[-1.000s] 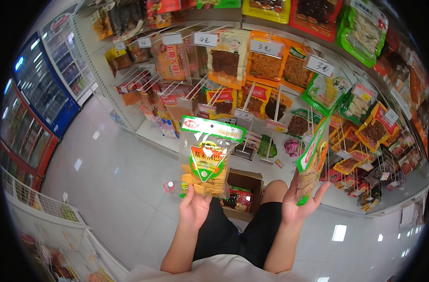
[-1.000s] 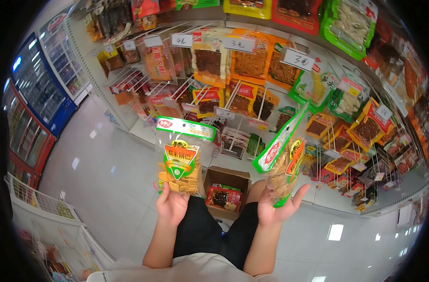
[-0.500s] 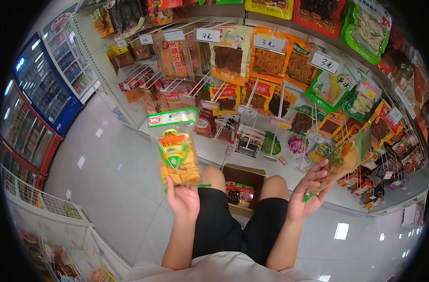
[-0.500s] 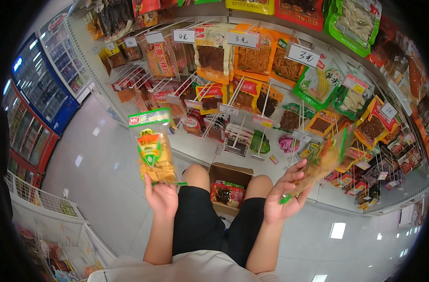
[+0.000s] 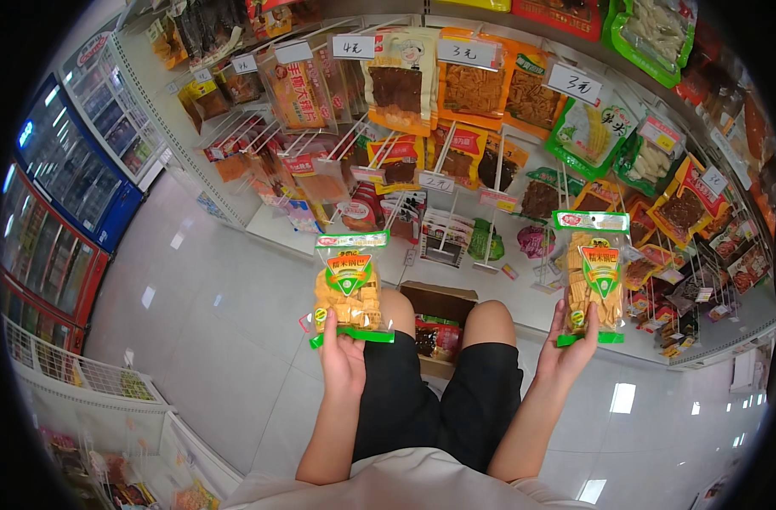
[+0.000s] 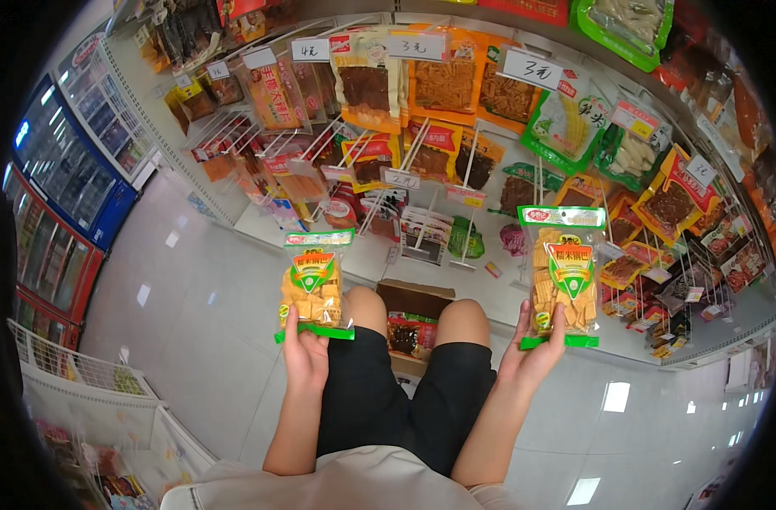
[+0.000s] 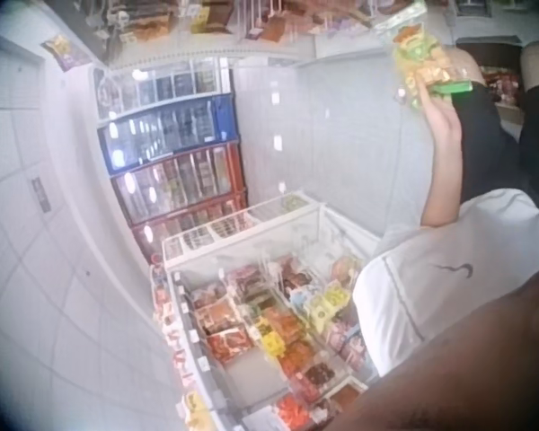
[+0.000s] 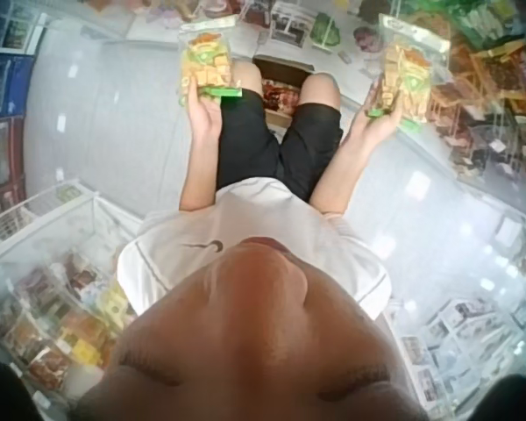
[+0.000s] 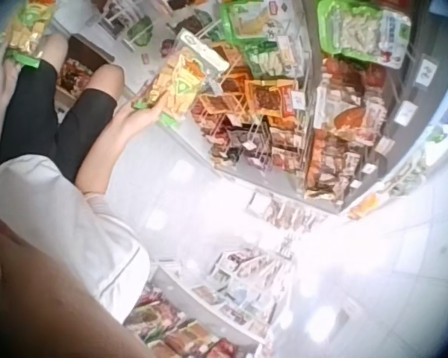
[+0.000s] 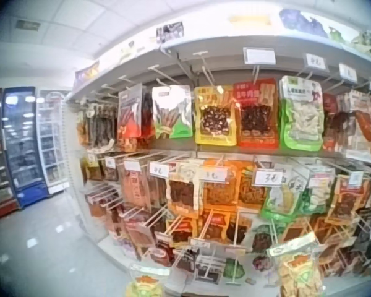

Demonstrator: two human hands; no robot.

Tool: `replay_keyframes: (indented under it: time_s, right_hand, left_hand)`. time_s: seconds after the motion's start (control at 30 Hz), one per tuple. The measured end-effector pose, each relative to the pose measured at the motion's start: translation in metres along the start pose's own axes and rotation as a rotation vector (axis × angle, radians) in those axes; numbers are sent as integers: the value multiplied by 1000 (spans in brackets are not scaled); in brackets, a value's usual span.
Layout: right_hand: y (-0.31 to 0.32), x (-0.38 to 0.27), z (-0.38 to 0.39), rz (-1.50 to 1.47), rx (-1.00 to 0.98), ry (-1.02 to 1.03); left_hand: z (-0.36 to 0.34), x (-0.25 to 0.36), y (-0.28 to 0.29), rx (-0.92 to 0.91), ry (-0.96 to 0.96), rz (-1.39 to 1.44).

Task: The person sits on the floor in a store aisle and restocks snack packages onto wire display racks. They take various packaged snacks from a cardboard box, inspect them, and place them onto the shelves.

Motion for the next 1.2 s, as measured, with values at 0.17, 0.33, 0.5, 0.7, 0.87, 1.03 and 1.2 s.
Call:
replay_keyframes:
  time_s: [0.17,0.33,0.5,0.7,0.87,1.03,1.2]
  right_hand:
    - [-11,-7,12,144,-67,123]
    - [-13,7,34,328,-232,224]
    - [-12,13,36,490,-314,262]
    - [-27,-1,31,440,-443,334]
    - [-18,-2,29,433,-430,277]
    - [-9,12,25,392,-404,263]
    - [-12,4,18,470,-469,114]
  left_hand:
    - [5,3,-23,-65,-46,-43]
    - [17,2,-21,-110,-57,-87]
    - [25,-2,-11,-164,-136,-177]
    - [26,2,-24,-281,-360,-415]
    - [36,0,-26,-192,-313,-415]
    - [29,5,-11,-241,-285,-298]
    - [26,17,-20,-180,1,48]
Point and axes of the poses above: each hand's wrist, its own z-axis away from the middle knuckle, its own y-axis out of the back of the hand, x = y × z, the point moved 1 cm from there along -z, towards the middle knuckle, and after that the axes turned 9 degrees about z, right-handed, at the moved point
